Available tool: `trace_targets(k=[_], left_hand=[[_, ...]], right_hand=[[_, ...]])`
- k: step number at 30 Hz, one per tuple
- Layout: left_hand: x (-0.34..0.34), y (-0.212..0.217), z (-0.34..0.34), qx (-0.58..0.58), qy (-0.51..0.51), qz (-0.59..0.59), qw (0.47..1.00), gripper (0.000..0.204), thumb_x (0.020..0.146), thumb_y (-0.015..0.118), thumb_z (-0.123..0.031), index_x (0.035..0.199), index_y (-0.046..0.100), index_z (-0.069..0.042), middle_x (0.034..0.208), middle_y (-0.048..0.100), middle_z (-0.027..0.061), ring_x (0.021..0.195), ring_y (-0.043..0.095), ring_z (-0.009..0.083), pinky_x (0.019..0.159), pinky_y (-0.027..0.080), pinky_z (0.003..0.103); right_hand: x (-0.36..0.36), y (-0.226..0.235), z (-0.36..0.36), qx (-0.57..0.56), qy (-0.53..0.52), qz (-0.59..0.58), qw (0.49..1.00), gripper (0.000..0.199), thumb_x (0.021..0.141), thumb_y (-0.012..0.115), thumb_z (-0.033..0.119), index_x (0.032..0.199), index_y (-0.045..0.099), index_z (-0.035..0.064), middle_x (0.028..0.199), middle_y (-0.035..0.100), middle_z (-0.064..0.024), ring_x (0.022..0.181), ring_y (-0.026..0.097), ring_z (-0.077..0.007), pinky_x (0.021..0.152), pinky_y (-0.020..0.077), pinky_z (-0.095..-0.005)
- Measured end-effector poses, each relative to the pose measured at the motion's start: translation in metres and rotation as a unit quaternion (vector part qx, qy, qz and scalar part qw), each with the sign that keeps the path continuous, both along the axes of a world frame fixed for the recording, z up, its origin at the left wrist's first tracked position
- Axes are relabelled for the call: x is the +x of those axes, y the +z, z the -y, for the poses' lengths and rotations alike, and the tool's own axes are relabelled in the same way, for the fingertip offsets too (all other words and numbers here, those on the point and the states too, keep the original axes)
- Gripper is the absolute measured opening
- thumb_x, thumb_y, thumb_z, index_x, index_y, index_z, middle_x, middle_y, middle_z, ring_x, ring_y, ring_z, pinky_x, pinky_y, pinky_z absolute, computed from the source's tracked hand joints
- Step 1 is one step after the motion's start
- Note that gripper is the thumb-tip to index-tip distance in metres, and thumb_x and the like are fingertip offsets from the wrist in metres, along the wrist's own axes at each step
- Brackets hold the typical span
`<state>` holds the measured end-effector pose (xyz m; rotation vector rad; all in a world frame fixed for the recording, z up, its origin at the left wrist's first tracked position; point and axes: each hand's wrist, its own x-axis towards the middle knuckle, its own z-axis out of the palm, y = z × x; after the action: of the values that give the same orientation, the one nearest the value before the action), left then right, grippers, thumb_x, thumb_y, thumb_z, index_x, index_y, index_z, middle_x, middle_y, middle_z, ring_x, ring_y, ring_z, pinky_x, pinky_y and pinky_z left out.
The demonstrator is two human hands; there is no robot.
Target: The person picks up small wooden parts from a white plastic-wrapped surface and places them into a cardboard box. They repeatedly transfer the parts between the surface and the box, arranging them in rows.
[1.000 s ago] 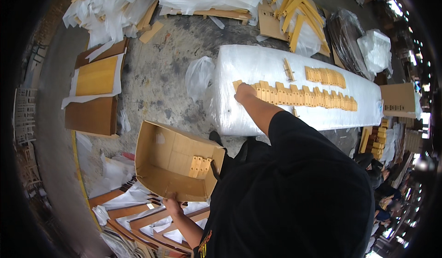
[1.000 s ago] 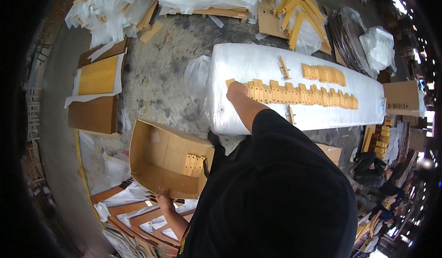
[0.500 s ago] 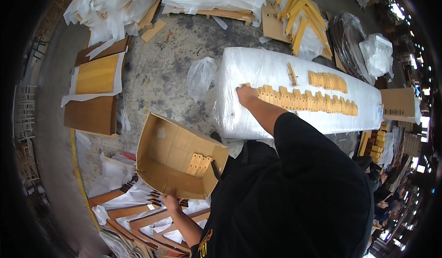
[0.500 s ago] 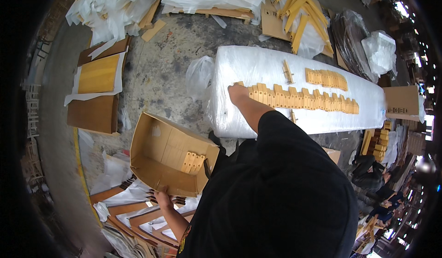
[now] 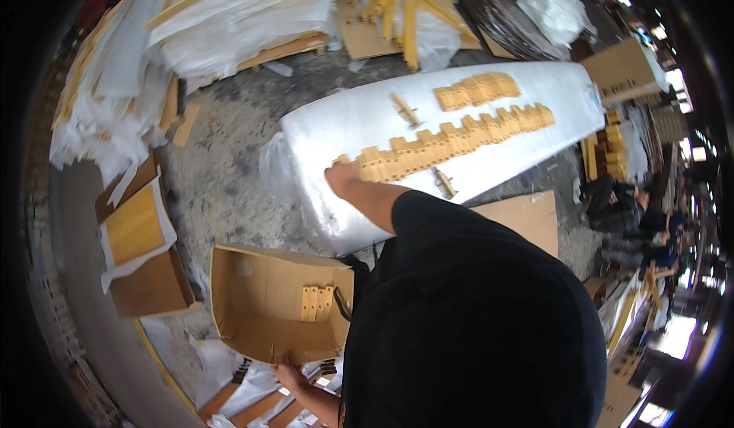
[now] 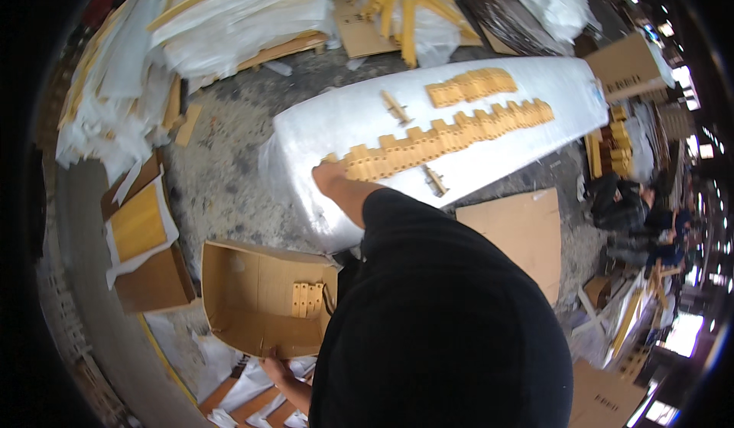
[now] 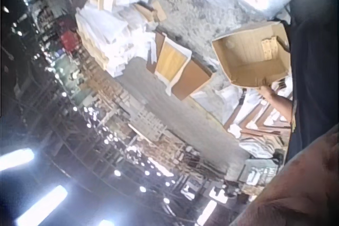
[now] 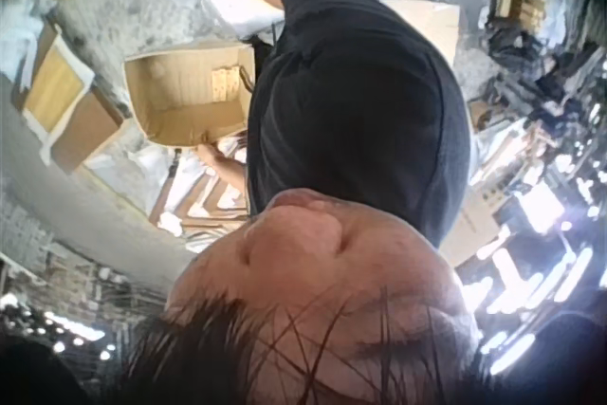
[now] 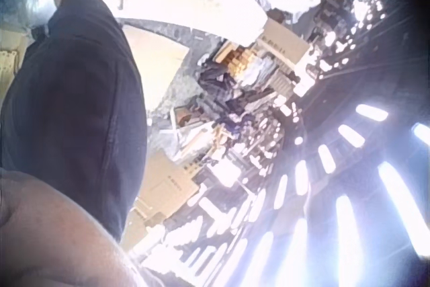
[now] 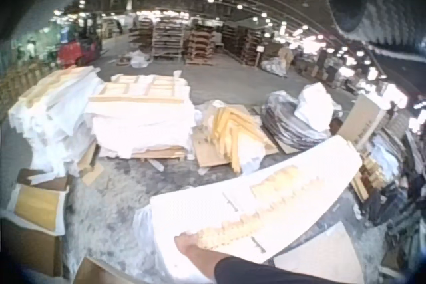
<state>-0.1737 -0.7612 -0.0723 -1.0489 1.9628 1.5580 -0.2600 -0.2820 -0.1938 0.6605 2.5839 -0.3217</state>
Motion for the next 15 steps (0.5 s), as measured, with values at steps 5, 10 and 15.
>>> trace_targets(k=[5,10,15], left_hand=[[0.0,0.019,-0.013,0.015,-0.032,-0.033,0.999,0.044,0.083,0.063,-0.009,0.126,0.061,-0.001,0.111,0.067,0.013,0.086,0.07,0.0257,0.061,0.061,0.035],[-0.005,0.026,-0.017,0.0,-0.048,-0.042,0.998,0.047,0.082,0.064,-0.01,0.128,0.06,-0.002,0.11,0.067,0.0123,0.087,0.07,0.0247,0.058,0.06,0.033],[-0.004,0.025,-0.019,-0.001,-0.041,-0.053,0.998,0.047,0.082,0.064,-0.01,0.129,0.06,-0.003,0.11,0.067,0.0125,0.087,0.069,0.0253,0.06,0.059,0.036]], right_hand=[[0.005,0.005,0.004,-0.038,-0.041,-0.035,0.998,0.026,0.092,0.055,0.006,0.113,0.07,0.0044,0.119,0.07,-0.0201,0.108,0.071,-0.0327,0.084,0.0593,-0.0435],[0.012,0.006,-0.001,-0.045,-0.052,-0.045,0.997,0.026,0.092,0.055,0.003,0.114,0.068,0.0028,0.121,0.069,-0.0202,0.108,0.071,-0.0335,0.085,0.0589,-0.0432],[0.022,0.007,-0.009,-0.058,-0.056,-0.051,0.995,0.026,0.092,0.055,0.004,0.115,0.067,0.0022,0.121,0.068,-0.0207,0.109,0.07,-0.0346,0.085,0.0585,-0.0444]])
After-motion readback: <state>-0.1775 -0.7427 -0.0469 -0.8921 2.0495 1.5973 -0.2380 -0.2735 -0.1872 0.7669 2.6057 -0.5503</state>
